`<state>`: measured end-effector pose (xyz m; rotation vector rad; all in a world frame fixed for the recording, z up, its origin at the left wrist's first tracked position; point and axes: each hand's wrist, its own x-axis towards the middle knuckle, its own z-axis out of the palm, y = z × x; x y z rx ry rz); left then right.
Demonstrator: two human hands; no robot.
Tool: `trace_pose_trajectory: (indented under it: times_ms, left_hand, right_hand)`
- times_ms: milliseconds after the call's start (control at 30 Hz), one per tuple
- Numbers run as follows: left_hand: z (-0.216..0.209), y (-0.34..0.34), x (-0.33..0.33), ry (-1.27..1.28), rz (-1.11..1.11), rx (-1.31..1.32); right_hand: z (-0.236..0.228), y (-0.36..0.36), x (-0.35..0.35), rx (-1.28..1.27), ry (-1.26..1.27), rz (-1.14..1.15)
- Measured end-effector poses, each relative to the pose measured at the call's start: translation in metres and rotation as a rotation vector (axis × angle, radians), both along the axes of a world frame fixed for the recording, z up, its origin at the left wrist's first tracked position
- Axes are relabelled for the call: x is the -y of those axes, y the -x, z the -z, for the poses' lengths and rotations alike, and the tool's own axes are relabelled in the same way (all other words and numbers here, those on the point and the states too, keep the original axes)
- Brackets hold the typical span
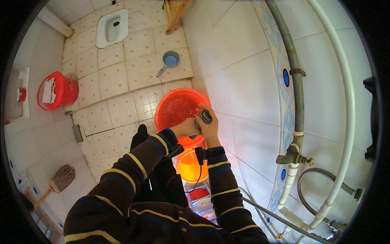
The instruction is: The person removes a mop head from a mop handle, washes the mop head in a bucket of water, wrings it out, and then reattaches it to the handle. The person then holds the assembled mop.
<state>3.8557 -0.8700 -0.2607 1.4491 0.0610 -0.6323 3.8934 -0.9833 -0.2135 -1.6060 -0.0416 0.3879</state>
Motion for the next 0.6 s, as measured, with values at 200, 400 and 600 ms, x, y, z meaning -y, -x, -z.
trace_pose_trajectory:
  times_ms: [200,400,600]
  left_hand:
    - [0.009,0.002,0.006,0.126,-0.006,-0.126]
    - [0.01,0.012,0.008,-0.198,0.027,0.165]
    - [0.016,0.02,0.01,-0.546,0.12,0.258]
  right_hand:
    - [0.008,-0.004,0.008,0.088,0.253,-0.066]
    - [0.02,0.007,-0.002,0.052,0.368,0.048]
    - [0.043,0.014,-0.008,0.138,0.425,0.066]
